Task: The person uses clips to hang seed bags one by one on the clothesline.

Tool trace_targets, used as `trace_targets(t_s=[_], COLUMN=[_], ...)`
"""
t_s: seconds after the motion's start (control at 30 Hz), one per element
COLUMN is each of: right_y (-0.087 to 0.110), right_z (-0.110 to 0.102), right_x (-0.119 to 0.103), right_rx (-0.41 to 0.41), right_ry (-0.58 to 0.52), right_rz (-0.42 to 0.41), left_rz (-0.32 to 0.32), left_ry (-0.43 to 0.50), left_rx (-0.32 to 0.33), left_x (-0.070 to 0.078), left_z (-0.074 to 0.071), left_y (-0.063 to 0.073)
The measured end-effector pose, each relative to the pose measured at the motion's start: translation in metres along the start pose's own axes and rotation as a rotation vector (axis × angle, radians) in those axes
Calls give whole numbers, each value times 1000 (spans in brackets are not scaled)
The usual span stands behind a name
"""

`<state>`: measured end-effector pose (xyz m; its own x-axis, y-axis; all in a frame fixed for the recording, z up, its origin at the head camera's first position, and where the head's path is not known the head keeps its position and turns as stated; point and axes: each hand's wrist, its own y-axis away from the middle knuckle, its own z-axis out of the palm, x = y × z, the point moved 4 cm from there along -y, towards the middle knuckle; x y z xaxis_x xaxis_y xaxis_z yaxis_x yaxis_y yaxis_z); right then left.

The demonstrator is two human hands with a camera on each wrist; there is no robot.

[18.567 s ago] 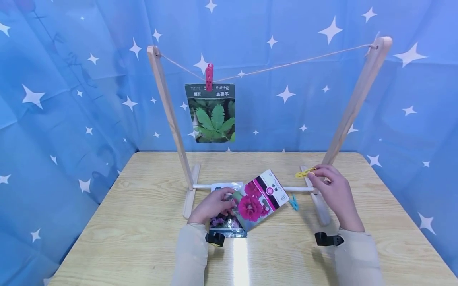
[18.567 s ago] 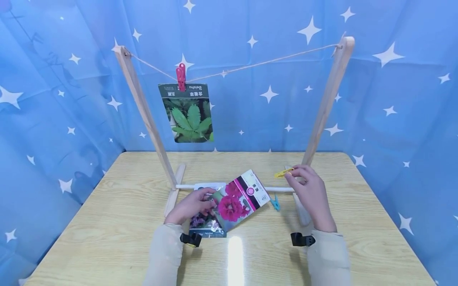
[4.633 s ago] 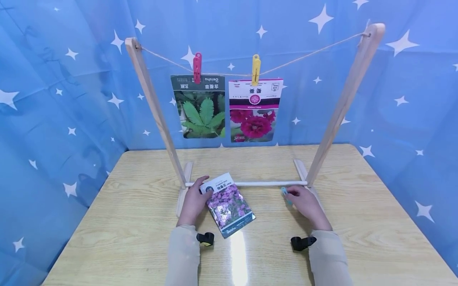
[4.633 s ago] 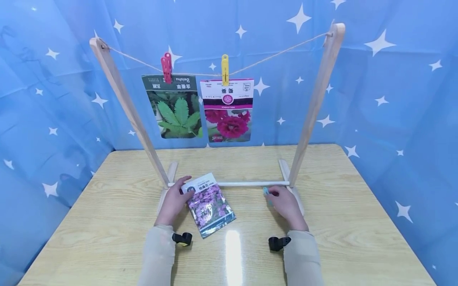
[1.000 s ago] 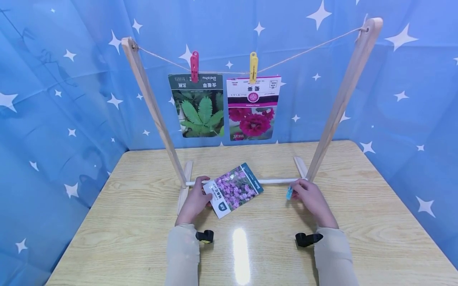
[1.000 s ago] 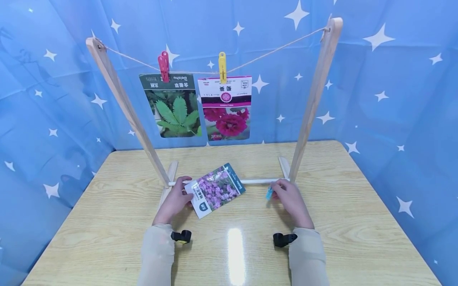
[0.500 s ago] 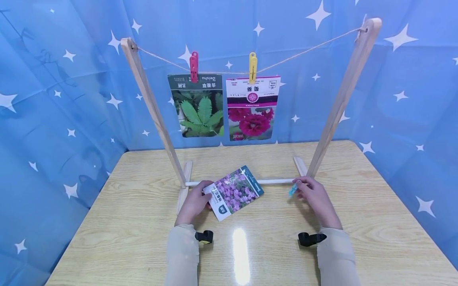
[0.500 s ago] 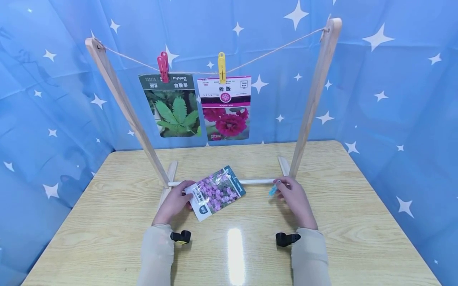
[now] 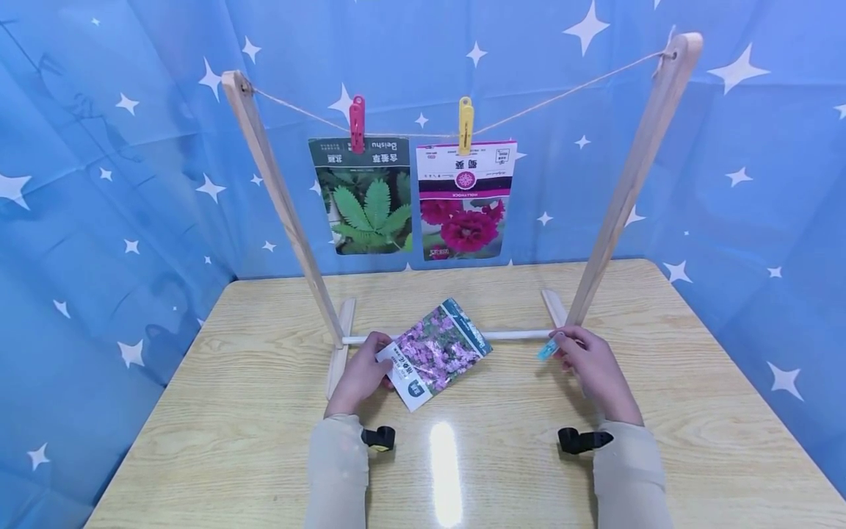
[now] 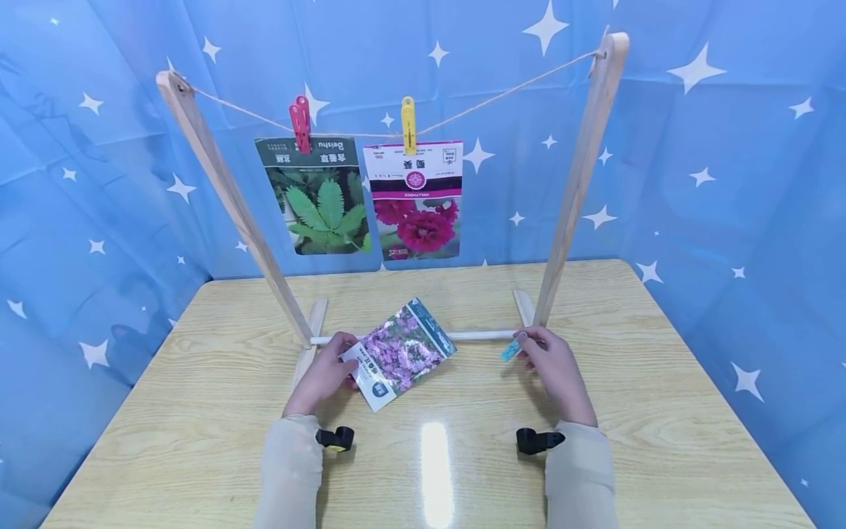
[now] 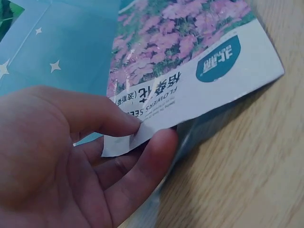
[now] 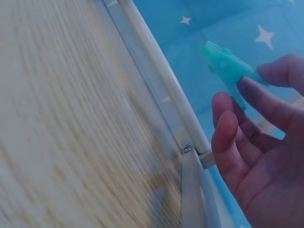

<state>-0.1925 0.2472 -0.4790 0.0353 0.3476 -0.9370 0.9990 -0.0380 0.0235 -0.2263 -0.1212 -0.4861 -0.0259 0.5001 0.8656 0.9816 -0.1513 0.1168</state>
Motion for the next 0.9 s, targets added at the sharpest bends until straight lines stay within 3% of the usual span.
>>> trace_targets(t_s=[0.47, 0.67, 0.9], right_y=[0, -3, -4], right_z=[-1, 2, 7], right_x=[-2, -2, -6], right_rx=[43, 51, 75], right_ry=[32, -24, -73], right_rz=[-19, -57, -88], left_rz=[13, 19, 68], left_ry=[31, 83, 156], left_rx=[-4, -8, -69], left_x=[6, 7, 12], left_z=[1, 2, 5], left_y=[-1, -1, 0])
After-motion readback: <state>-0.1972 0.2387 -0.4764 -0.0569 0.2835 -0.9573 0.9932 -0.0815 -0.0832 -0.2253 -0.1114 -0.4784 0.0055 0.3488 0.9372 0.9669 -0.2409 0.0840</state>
